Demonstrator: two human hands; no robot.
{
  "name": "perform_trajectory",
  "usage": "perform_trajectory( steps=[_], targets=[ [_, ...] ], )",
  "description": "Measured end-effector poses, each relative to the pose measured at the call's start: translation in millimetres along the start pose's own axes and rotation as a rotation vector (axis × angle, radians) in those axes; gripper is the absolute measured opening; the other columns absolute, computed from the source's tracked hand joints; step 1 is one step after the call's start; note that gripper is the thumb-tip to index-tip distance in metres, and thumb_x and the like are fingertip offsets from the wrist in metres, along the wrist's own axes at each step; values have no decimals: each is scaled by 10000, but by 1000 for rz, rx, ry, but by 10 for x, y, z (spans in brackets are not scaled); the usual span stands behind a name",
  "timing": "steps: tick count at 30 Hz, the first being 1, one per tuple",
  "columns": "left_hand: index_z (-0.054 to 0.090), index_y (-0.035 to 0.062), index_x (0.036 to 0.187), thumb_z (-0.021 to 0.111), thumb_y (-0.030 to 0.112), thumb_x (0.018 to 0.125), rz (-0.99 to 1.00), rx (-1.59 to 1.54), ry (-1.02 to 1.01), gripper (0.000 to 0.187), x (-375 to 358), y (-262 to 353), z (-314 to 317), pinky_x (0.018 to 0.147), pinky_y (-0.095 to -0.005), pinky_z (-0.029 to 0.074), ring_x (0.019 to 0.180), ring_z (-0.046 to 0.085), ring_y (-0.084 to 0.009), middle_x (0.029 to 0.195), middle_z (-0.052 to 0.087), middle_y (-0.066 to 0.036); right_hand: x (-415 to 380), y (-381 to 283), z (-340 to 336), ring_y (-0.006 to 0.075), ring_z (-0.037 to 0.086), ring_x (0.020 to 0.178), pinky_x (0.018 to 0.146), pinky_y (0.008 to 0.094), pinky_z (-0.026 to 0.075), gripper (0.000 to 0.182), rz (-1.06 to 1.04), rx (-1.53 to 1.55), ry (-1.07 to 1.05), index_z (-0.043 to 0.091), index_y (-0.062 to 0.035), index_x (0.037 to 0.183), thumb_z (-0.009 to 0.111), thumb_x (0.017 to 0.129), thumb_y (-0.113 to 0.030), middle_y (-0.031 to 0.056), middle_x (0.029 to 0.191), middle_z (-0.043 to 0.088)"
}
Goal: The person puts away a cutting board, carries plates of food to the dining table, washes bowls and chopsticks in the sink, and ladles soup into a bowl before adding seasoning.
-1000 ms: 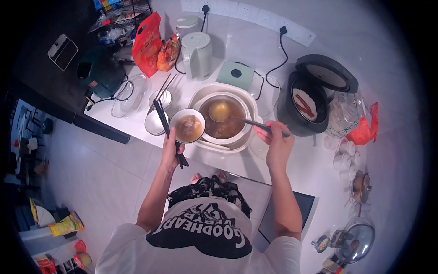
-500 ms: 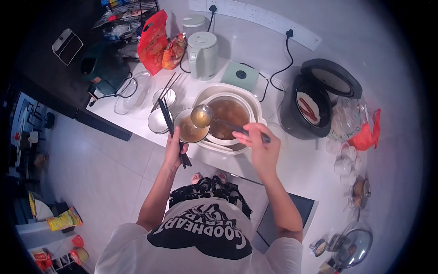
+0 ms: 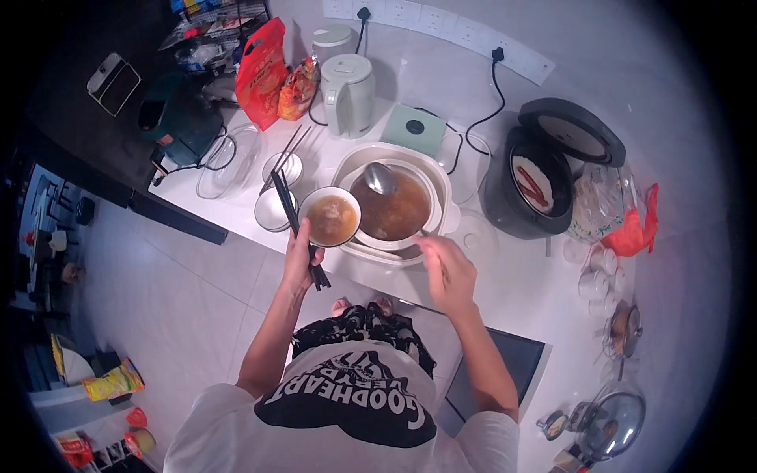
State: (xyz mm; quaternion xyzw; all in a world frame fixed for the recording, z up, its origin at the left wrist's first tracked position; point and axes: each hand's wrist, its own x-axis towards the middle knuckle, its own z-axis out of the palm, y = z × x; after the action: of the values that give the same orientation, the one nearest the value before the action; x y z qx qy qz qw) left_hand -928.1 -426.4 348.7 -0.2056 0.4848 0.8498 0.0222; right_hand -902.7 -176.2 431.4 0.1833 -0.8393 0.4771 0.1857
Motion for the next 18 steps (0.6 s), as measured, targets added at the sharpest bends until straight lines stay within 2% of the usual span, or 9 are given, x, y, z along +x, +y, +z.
perform_trajectory(
  steps=[1, 4, 7, 10, 13, 18],
  targets=[
    [411, 95, 1022, 493, 392, 923, -2, 0, 0, 325, 6, -6, -3, 341, -174, 259, 429, 399, -55, 718, 468, -9, -10, 90, 14, 196, 635, 835, 729, 279, 504, 146, 74, -5, 4, 601, 55, 952, 484, 889, -5, 147, 897, 643],
    [402, 89, 1066, 517, 384, 913, -10, -21, -13, 351, 30, -41, -44, 347, -181, 245, 432, 403, -69, 778, 472, -21, -46, 297, 76, 201, 639, 846, 731, 276, 508, 151, 84, -104, -29, 590, 67, 950, 485, 907, -33, 146, 879, 631],
    [404, 89, 1065, 518, 380, 913, -21, -19, -5, 348, 23, -34, -34, 345, -181, 249, 428, 403, -69, 765, 468, -16, -130, 518, 205, 178, 643, 765, 667, 268, 495, 145, 143, 15, 58, 613, 29, 931, 510, 899, -68, 114, 858, 635],
    [404, 89, 1061, 519, 381, 912, -20, -9, -1, 347, 6, -19, -25, 346, -180, 252, 427, 402, -68, 753, 465, -12, -131, 578, 272, 209, 662, 795, 694, 264, 516, 198, 429, 353, 179, 582, 60, 923, 497, 920, -119, 121, 863, 625],
    [406, 87, 1056, 517, 379, 914, -20, -4, -5, 344, 1, -6, -22, 346, -178, 254, 430, 403, -65, 748, 464, -9, 11, 439, 168, 267, 666, 809, 709, 280, 542, 247, 665, 549, 345, 548, 86, 917, 486, 926, -154, 148, 866, 605],
    [408, 86, 1056, 514, 377, 916, -15, -4, -6, 340, -5, -1, -14, 348, -175, 254, 439, 410, -61, 757, 466, -7, 135, 297, -15, 299, 665, 777, 671, 285, 557, 246, 694, 613, 439, 530, 86, 887, 488, 911, -154, 182, 853, 590]
  ],
)
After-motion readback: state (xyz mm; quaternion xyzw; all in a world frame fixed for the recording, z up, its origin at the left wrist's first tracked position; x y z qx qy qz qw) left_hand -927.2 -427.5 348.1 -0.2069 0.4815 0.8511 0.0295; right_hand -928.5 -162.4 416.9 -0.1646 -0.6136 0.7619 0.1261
